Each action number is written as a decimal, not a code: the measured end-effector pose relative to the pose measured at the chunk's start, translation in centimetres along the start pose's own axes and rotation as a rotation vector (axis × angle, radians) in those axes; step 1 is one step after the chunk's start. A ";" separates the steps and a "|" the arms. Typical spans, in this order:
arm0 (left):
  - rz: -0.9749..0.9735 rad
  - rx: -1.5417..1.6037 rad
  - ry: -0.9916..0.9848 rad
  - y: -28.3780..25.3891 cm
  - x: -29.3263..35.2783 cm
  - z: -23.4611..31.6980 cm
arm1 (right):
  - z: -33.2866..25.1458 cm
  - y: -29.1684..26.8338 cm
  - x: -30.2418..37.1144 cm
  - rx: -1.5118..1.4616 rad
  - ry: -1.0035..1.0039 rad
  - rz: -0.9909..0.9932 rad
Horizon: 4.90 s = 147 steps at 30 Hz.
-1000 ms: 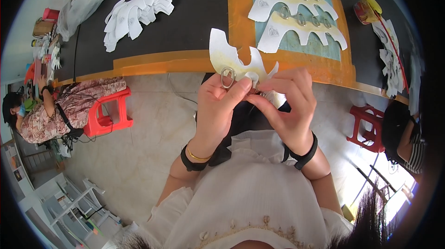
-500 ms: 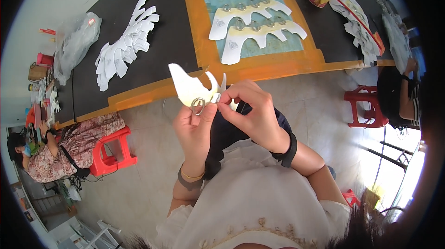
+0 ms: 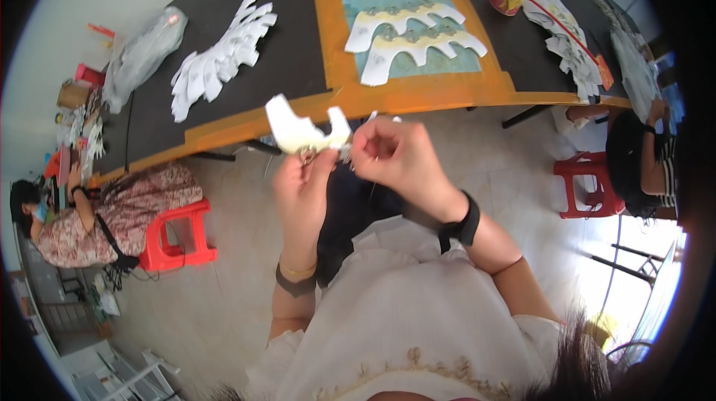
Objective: Applying adhesive to shoe upper components and assembling them.
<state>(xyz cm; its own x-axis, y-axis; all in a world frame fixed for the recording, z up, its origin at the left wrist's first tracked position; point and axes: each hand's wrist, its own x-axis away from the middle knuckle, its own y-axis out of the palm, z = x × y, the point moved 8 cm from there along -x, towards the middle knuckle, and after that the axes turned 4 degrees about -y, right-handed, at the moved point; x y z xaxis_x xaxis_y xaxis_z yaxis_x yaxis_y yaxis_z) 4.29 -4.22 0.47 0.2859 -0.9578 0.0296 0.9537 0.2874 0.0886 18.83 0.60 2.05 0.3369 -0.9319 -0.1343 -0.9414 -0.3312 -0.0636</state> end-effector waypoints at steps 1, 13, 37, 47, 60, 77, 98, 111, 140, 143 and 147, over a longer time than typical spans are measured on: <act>0.033 -0.065 0.026 -0.2 0.1 0.5 | 0.0 0.3 -0.3 -0.134 0.017 -0.029; -0.021 0.216 0.093 1.0 -0.5 1.0 | 0.6 -0.2 0.4 -0.258 0.151 -0.009; 0.146 -0.246 0.244 0.5 -1.6 1.7 | 2.7 0.8 -1.1 -0.230 0.202 -0.042; 0.075 -0.338 0.275 2.3 -2.1 1.2 | 3.8 -1.1 -0.3 -0.309 0.240 0.051; 0.063 -0.242 0.294 2.3 -2.3 0.8 | 3.1 -1.0 -1.4 -0.273 0.284 0.022; 0.015 -0.040 -0.020 1.7 -3.3 -0.9 | 2.3 -0.9 -2.9 -0.042 0.351 -0.323; 0.029 -0.019 0.034 2.5 -2.9 -0.4 | 3.5 -0.8 -3.3 -0.060 0.331 -0.310; 0.070 -0.103 0.184 1.6 -1.5 0.5 | 1.0 -1.9 -2.7 -0.187 0.172 -0.108; -0.193 0.665 -0.249 3.2 -3.2 -2.9 | 1.3 -3.1 -2.6 -0.014 0.110 -0.120; -0.126 0.524 -0.222 3.4 -2.8 -2.3 | -0.9 -4.4 -2.4 0.154 -0.245 0.076; -0.126 0.371 -0.097 3.6 -2.2 -1.1 | -4.1 -2.5 -1.4 0.447 -0.547 0.098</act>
<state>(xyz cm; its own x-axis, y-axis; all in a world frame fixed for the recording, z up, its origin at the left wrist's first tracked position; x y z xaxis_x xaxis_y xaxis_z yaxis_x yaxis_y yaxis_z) 7.18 -1.10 -0.39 0.1414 -0.9860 0.0880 0.8770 0.1660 0.4508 20.62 2.07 6.48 0.3207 -0.7076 -0.6297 -0.9110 -0.0484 -0.4096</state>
